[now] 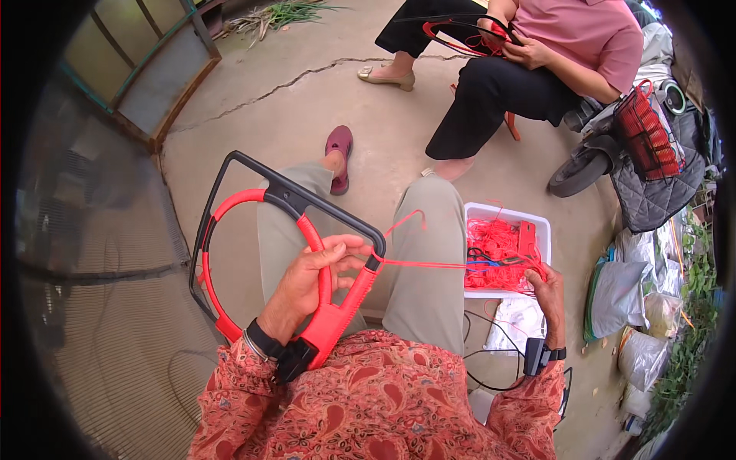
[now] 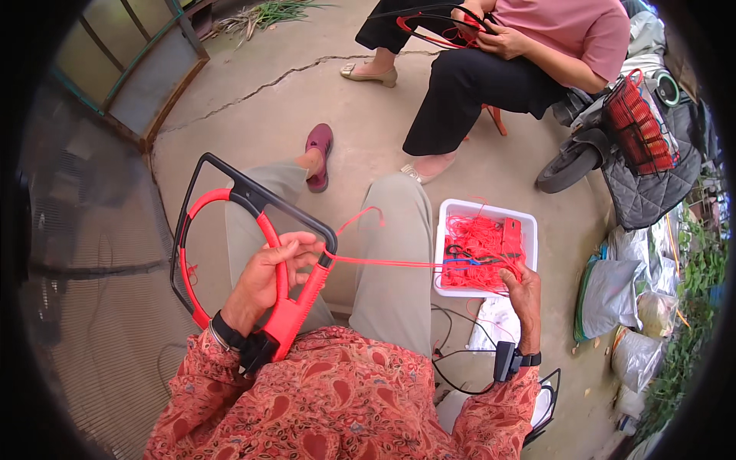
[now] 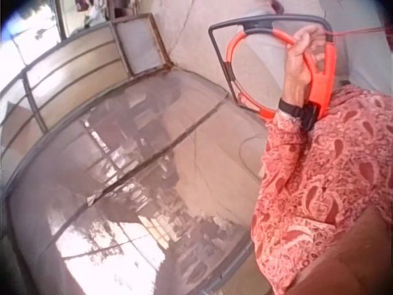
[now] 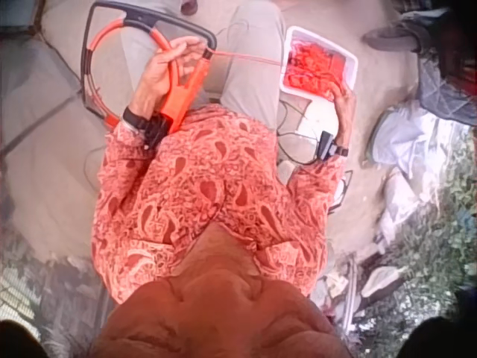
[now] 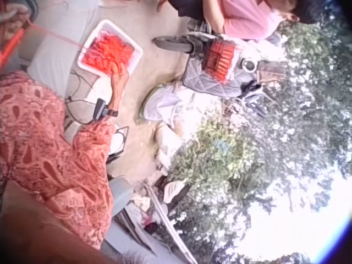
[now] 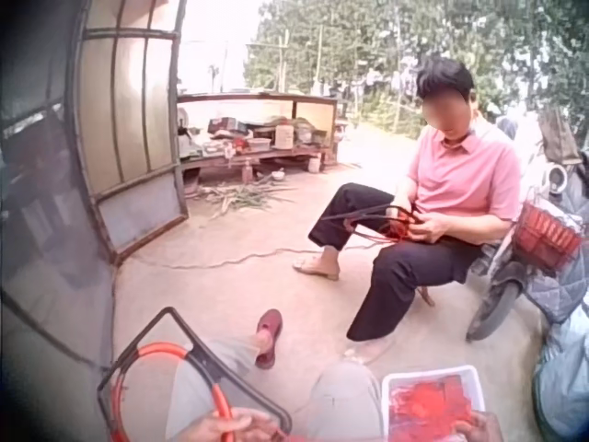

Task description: Wrapping a red cord or string around a red and black circular tool frame.

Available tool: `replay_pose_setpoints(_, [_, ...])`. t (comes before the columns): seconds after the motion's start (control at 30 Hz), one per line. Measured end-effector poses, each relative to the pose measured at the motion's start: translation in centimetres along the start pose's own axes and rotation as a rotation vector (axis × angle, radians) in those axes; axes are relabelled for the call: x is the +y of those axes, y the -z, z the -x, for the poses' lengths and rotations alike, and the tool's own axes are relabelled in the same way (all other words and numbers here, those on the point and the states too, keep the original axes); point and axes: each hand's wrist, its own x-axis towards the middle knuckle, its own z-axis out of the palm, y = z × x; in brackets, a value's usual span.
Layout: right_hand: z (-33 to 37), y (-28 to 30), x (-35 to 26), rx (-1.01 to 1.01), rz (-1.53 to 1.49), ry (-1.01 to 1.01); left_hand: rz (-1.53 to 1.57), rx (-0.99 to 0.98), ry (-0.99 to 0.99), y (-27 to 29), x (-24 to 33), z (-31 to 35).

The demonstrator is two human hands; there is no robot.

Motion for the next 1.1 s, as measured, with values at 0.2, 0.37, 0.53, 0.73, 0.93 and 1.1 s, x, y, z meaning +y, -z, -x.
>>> replay_pose_setpoints(0.2, [0.7, -4.3, -1.1, 0.177, 0.189, 0.296, 0.013, -0.011, -0.003, 0.1, -0.2, -0.3])
replay_pose_setpoints(0.37, [3.3, -12.0, -14.6, -0.384, -0.310, -0.010, -0.004, -0.024, 0.000, 0.6, -0.6, -0.4])
replay_pose_setpoints(0.53, [3.2, -15.9, -14.8, -0.662, -0.262, 0.073, -0.030, -0.029, 0.016, 0.1, -0.4, -0.4])
replay_pose_setpoints(0.73, [4.7, -8.4, -10.3, -0.406, -0.251, -0.143, -0.038, 0.012, 0.011, 0.4, -0.3, -0.3])
replay_pose_setpoints(0.93, [1.7, -5.5, -0.8, -0.108, 0.100, 0.060, -0.037, 0.004, 0.003, -0.3, -0.3, -0.6])
replay_pose_setpoints(1.1, [2.8, -9.3, -9.5, -0.078, -0.266, -0.009, -0.059, 0.032, 0.015, 0.0, -0.4, -0.4])
